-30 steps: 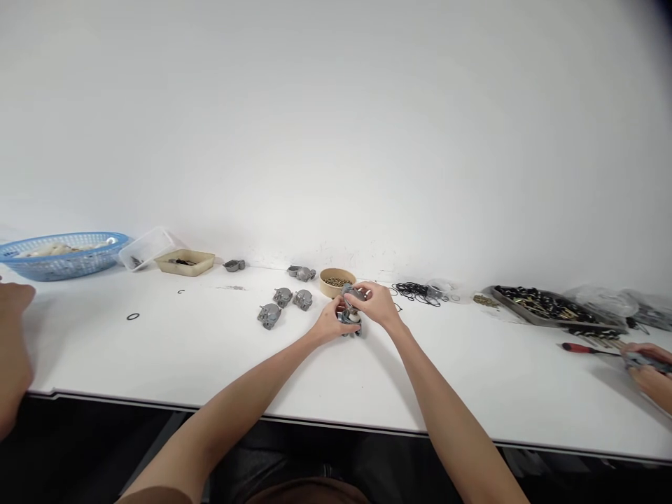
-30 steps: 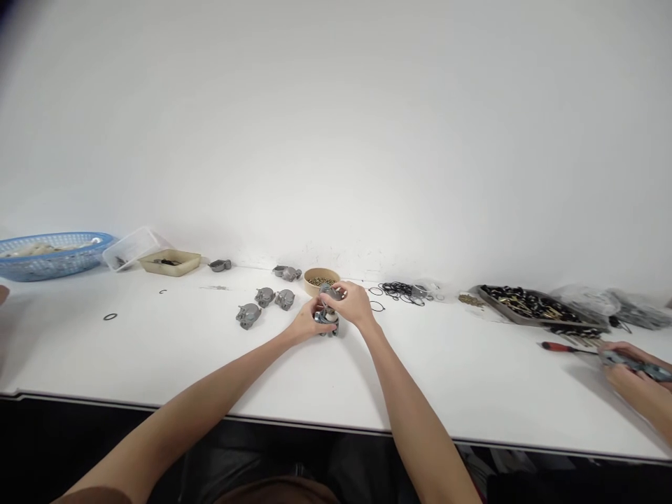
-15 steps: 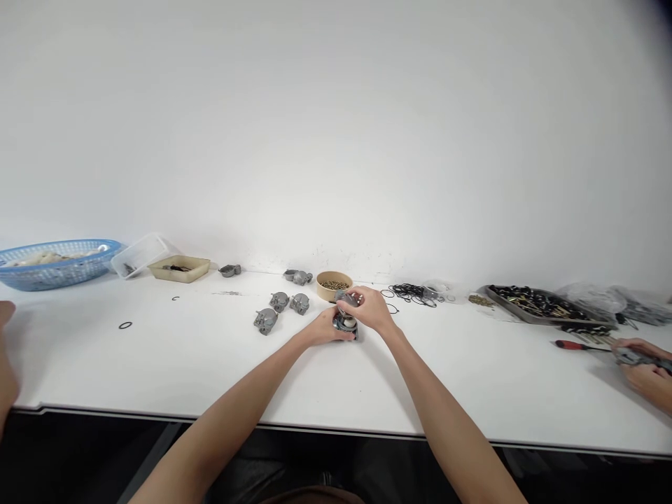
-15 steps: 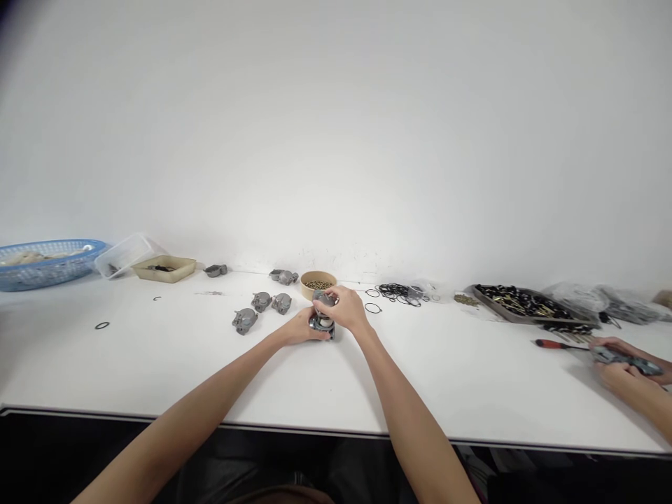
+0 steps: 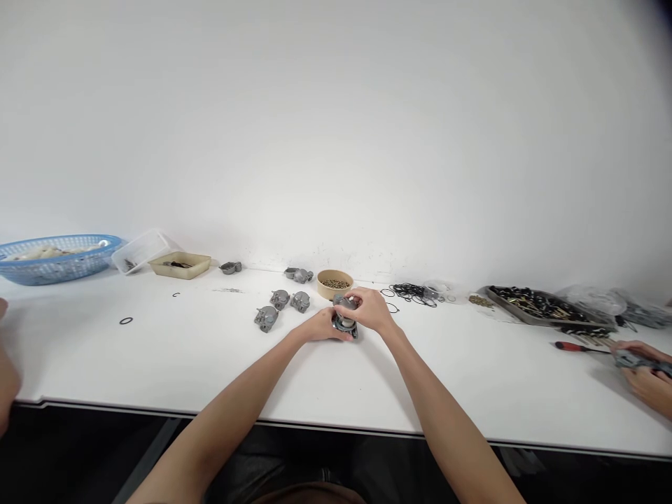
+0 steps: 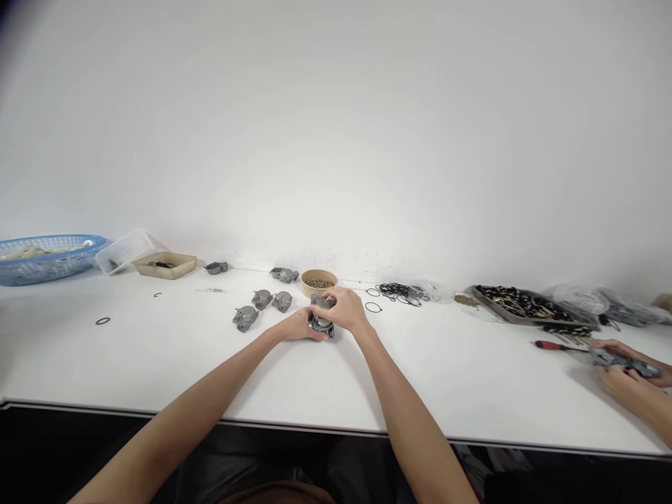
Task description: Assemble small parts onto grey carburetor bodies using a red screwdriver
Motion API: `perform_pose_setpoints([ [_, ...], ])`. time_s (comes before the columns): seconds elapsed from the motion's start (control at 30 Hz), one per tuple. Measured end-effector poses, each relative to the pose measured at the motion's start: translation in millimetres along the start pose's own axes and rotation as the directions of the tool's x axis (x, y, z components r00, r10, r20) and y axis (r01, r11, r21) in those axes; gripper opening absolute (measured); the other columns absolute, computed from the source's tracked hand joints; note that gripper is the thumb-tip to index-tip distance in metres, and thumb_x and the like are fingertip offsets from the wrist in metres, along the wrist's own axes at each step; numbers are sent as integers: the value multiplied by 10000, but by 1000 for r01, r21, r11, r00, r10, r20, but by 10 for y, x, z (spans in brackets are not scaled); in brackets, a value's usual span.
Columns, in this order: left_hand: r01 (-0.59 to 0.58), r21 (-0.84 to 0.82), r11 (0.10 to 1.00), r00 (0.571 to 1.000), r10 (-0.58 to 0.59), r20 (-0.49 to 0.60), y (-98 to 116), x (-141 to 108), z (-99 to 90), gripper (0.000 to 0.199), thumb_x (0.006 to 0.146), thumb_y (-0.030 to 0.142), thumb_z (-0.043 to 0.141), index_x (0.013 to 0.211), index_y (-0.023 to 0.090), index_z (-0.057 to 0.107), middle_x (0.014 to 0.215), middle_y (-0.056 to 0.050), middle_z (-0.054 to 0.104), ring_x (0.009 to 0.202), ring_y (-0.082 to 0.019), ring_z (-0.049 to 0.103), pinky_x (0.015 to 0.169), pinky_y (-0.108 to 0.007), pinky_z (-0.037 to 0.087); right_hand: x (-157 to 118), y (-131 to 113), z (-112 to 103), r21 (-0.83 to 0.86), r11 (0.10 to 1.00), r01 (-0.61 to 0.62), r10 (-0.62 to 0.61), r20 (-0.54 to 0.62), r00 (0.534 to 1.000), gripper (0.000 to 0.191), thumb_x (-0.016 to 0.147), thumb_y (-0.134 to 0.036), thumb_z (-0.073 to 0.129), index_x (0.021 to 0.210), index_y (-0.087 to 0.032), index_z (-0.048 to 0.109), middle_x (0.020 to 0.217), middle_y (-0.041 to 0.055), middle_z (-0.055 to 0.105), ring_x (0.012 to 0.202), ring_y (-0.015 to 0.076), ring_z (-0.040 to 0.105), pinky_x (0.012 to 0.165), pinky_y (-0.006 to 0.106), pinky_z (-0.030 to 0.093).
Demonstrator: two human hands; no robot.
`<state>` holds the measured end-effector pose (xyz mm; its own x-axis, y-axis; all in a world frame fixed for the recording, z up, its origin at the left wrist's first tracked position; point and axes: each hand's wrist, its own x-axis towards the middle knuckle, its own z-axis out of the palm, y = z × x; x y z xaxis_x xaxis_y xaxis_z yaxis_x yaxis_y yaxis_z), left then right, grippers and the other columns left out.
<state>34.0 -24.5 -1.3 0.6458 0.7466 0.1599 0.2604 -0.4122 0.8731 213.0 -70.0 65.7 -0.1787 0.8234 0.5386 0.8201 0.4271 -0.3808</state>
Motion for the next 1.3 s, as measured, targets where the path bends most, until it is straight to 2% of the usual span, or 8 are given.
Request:
perform_pose_setpoints([
  [0.2,-31,-1,1000,999,31,13,-39,15,5,532,635,472,944,1046,205,739,1101,-80,735,1105,-373,659,939,-444,540,0,23,33,-114,993,13,-8,47,999,388,741,-632,752,844,-259,778,851,31,767,779,205,673,683,300,436],
  [0.37,-6,24,1000,1000,5,21,-90,15,6,483,658,518,926,989,217,743,1044,-67,738,1058,-363,676,881,-419,553,1,47,46,-156,987,40,-26,93,995,420,724,-664,754,846,-262,765,818,23,754,774,207,658,677,304,411],
  [0.5,37,45,998,999,-38,12,-127,27,-26,567,639,566,929,1020,206,713,1056,-84,728,1052,-380,675,825,-412,553,3,64,30,-159,986,51,-34,109,993,432,698,-664,777,875,-269,769,804,22,750,766,209,658,678,307,416],
  [0.6,26,22,999,999,-27,37,-136,55,-83,594,623,533,948,1058,216,696,1058,-69,728,1048,-363,680,818,-392,552,-3,60,28,-167,985,39,-21,114,993,427,690,-655,788,879,-272,764,816,22,754,772,215,664,673,309,417],
  [0.73,-6,-49,999,999,9,51,-127,66,-171,826,577,411,983,1284,219,601,1135,-78,710,1092,-340,672,842,-379,559,-18,36,64,-188,982,6,12,96,995,429,703,-676,768,862,-277,755,855,29,764,776,222,675,642,306,398],
  [0.83,-9,-89,996,999,14,51,-119,38,-207,956,589,354,964,1410,203,499,1067,-72,720,1039,-321,693,822,-375,560,-25,11,103,-223,975,-6,26,85,996,440,712,-687,758,865,-274,752,886,42,769,792,232,682,646,309,393],
  [0.93,-12,-93,996,999,15,40,-113,13,-208,922,599,348,952,1393,186,514,973,-51,721,981,-312,703,793,-370,547,-25,-10,126,-250,968,-24,46,82,996,445,713,-693,751,861,-273,747,894,50,771,812,245,687,650,312,387],
  [1.3,-5,-22,1000,1000,6,13,-60,6,-215,866,579,404,964,1318,186,569,960,-38,705,941,-311,689,757,-355,515,-38,-110,64,-290,955,-57,94,113,989,421,770,-668,710,877,-261,724,935,61,764,823,253,682,638,314,358],
])
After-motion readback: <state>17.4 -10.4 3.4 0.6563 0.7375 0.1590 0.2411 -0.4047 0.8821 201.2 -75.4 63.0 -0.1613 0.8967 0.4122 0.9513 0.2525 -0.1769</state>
